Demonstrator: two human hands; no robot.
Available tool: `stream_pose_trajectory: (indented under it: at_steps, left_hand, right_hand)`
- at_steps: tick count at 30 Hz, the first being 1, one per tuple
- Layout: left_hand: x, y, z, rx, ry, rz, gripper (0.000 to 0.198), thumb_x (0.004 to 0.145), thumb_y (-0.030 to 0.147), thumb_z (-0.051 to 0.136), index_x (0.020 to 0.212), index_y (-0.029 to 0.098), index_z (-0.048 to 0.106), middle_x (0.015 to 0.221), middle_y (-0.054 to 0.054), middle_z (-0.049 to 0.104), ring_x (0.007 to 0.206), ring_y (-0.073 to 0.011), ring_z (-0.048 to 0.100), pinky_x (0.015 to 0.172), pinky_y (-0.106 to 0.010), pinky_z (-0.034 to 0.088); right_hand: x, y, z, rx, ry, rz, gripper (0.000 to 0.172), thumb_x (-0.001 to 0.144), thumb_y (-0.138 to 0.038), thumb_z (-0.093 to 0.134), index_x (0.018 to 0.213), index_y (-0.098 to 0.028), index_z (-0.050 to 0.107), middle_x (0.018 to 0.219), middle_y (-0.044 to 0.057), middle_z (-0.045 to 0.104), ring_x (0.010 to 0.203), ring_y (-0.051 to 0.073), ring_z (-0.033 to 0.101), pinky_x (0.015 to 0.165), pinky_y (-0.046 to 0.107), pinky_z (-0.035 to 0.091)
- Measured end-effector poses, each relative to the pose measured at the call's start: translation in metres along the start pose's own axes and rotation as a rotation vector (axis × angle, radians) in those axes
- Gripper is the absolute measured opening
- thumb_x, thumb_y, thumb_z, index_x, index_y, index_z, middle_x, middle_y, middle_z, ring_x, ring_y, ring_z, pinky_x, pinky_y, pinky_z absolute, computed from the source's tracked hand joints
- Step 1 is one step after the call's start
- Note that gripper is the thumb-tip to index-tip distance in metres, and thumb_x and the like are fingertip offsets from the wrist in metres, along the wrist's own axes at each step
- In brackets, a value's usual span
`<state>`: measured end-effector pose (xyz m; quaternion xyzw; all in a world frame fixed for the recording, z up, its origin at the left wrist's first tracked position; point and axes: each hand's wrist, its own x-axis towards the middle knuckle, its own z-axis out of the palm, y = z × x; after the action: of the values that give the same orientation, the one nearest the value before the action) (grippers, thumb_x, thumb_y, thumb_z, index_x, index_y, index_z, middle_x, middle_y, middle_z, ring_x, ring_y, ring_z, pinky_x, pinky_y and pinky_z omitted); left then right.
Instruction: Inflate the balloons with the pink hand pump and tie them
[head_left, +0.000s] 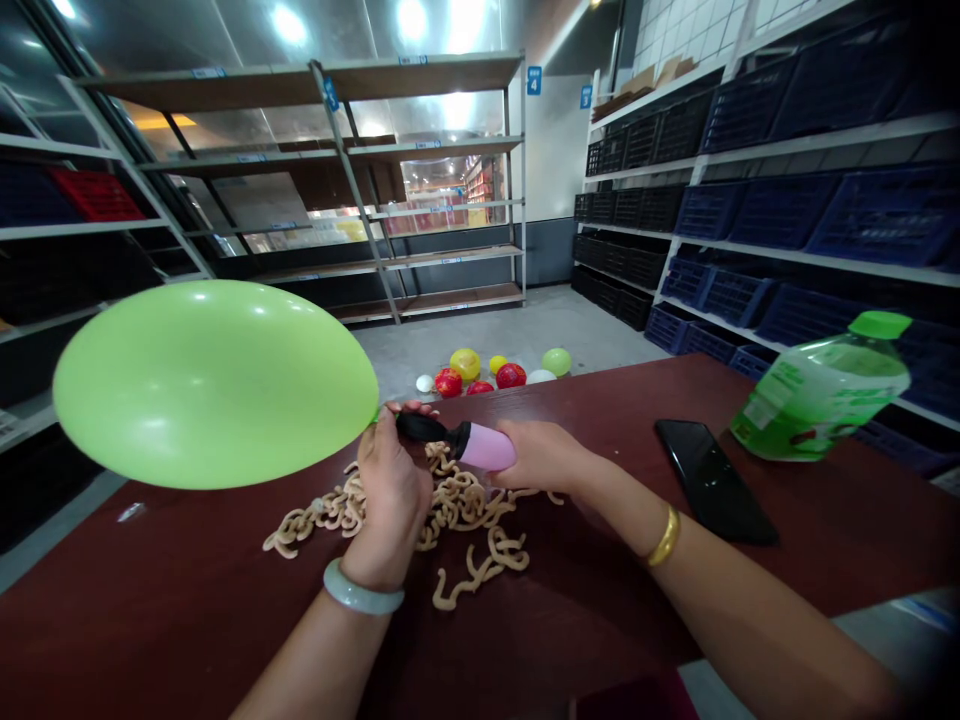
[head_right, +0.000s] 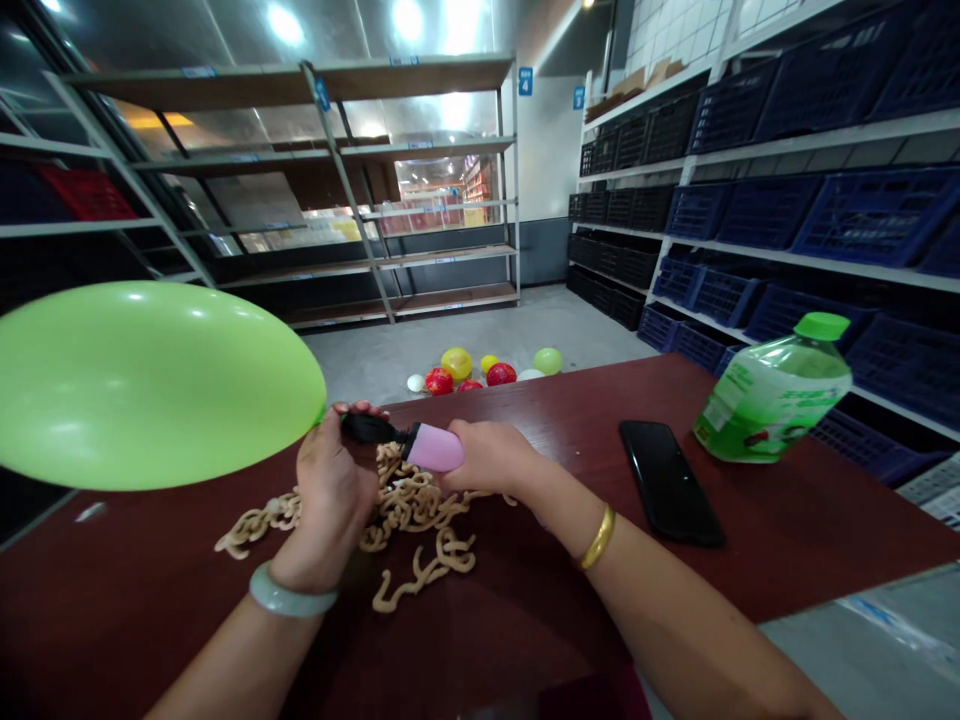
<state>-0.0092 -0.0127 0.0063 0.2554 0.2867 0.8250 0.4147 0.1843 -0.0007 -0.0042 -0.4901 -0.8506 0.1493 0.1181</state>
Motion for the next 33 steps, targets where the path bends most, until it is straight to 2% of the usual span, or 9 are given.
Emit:
stream_pose_trajectory:
  at_steps: [5,8,10,15,19,23,29,33]
  left_hand:
    - [0.030,0.018,-0.013,0.034,0.098,0.118,0.014,0.093,0.022,0.055,0.079,0.019,0.054,0.066,0.002,0.062,0.064,-0.0126,0.064,0.081,-0.032,0.056]
    - [0.038,0.019,-0.020,0.092,0.062,0.092,0.017,0.091,0.028,0.062,0.079,0.019,0.054,0.066,0.002,0.065,0.064,-0.0124,0.066,0.081,-0.031,0.056]
    - [0.037,0.015,-0.023,0.117,0.026,0.037,0.022,0.089,0.034,0.067,0.080,0.018,0.055,0.068,0.000,0.068,0.066,-0.0129,0.068,0.080,-0.030,0.056]
    - [0.033,0.009,-0.025,0.175,0.035,-0.045,0.025,0.088,0.038,0.069,0.080,0.017,0.058,0.068,-0.001,0.070,0.066,-0.0126,0.069,0.076,-0.029,0.057]
    - [0.026,0.008,-0.021,0.252,-0.051,-0.138,0.027,0.084,0.038,0.074,0.080,0.016,0.061,0.068,-0.001,0.069,0.064,-0.0127,0.068,0.069,-0.026,0.057]
    - [0.016,0.005,-0.017,0.301,-0.129,-0.179,0.028,0.077,0.037,0.081,0.080,0.014,0.066,0.069,-0.002,0.069,0.062,-0.0116,0.066,0.064,-0.024,0.056]
    - [0.012,0.001,-0.017,0.329,-0.186,-0.263,0.029,0.072,0.034,0.086,0.080,0.013,0.067,0.069,-0.003,0.069,0.060,-0.0114,0.065,0.062,-0.022,0.056]
    - [0.011,-0.002,-0.019,0.339,-0.211,-0.309,0.024,0.075,0.031,0.082,0.078,0.015,0.064,0.068,-0.002,0.067,0.059,-0.0115,0.064,0.060,-0.022,0.055]
  right_hand:
    - [0.000,0.008,-0.006,-0.025,-0.040,0.014,0.052,0.071,-0.062,0.073,0.106,-0.024,0.066,0.097,0.007,0.075,0.082,0.028,0.069,0.061,0.031,0.040]
    - [-0.001,0.018,-0.009,-0.057,-0.025,0.014,0.052,0.071,-0.063,0.074,0.104,-0.024,0.066,0.096,0.008,0.074,0.082,0.029,0.069,0.062,0.032,0.043]
    - [-0.001,0.025,-0.011,-0.103,-0.036,0.021,0.054,0.070,-0.066,0.075,0.104,-0.024,0.067,0.097,0.009,0.074,0.083,0.030,0.070,0.064,0.034,0.045]
    - [0.000,0.043,-0.015,-0.234,-0.072,0.053,0.062,0.070,-0.072,0.072,0.104,-0.020,0.069,0.102,0.014,0.073,0.092,0.035,0.070,0.070,0.039,0.049]
    - [0.000,0.047,-0.015,-0.267,-0.135,0.088,0.068,0.067,-0.074,0.074,0.103,-0.017,0.071,0.107,0.018,0.072,0.097,0.036,0.068,0.075,0.040,0.050]
    - [-0.003,0.048,-0.018,-0.264,-0.204,0.129,0.069,0.063,-0.071,0.079,0.107,-0.018,0.071,0.108,0.016,0.072,0.098,0.036,0.068,0.077,0.039,0.049]
    - [-0.006,0.048,-0.023,-0.154,-0.135,0.048,0.082,0.067,-0.062,0.082,0.135,-0.022,0.060,0.128,0.014,0.067,0.114,0.036,0.063,0.087,0.039,0.047]
    - [-0.006,0.044,-0.023,-0.065,-0.074,-0.075,0.073,0.072,-0.051,0.083,0.138,-0.032,0.060,0.126,0.008,0.067,0.114,0.032,0.062,0.089,0.037,0.046]
